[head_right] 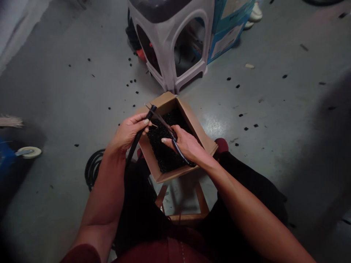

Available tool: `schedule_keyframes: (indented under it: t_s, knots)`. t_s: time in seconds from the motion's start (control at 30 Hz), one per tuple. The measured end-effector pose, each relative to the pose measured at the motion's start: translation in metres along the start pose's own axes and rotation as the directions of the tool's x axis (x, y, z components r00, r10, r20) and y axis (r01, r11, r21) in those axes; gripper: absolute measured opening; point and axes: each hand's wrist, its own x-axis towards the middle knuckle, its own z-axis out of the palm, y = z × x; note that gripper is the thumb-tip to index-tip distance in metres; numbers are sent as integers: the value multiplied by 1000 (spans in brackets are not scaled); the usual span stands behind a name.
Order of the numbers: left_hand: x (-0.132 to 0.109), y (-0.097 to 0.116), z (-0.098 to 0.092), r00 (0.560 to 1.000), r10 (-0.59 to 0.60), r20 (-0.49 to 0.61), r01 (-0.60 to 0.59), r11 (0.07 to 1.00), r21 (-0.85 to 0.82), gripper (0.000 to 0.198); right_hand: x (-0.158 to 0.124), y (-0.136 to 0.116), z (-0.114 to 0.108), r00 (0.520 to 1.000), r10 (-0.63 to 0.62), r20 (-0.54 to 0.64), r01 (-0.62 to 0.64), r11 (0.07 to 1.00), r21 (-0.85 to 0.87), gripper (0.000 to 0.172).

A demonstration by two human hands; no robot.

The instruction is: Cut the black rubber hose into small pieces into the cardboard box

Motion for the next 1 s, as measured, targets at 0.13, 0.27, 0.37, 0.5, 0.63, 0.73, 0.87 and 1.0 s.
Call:
schedule_keyframes:
  t_s: [0.13, 0.27, 0.37, 0.5, 0.63, 0.73, 0.87, 1.0]
  knots:
    - [0, -2, -1, 999, -1, 46, -1, 999, 50, 44, 0, 0, 0, 1000, -10, -6, 10, 1000, -15, 49]
    - [0, -4, -2, 998, 1, 62, -5, 997, 77, 46, 0, 0, 0, 1000, -22, -11, 22, 999, -44, 50]
    - [-1, -4, -3, 997, -4, 83, -4, 995, 99, 47, -1, 0, 0, 999, -31, -15, 30, 998, -54, 50]
    - [-2, -2, -4, 994, -11, 111, -5, 990, 141, 47, -2, 1, 0, 999, -46, -9, 45, 997, -54, 50]
    - [-4, 1, -6, 984, 7, 176, -41, 981, 189, 46, -2, 2, 0, 999, -41, 3, 41, 998, -55, 52]
    - [-4, 1, -6, 977, 16, 213, -60, 978, 200, 45, -1, 3, 1, 999, -51, 1, 51, 997, -56, 54]
    - [-5, 1, -4, 970, 19, 243, -65, 981, 181, 43, -1, 5, 3, 996, -87, -20, 85, 994, -67, 54]
    - [-6, 3, -4, 964, 17, 265, -62, 985, 163, 41, -1, 5, 5, 993, -107, -56, 102, 992, -80, 52]
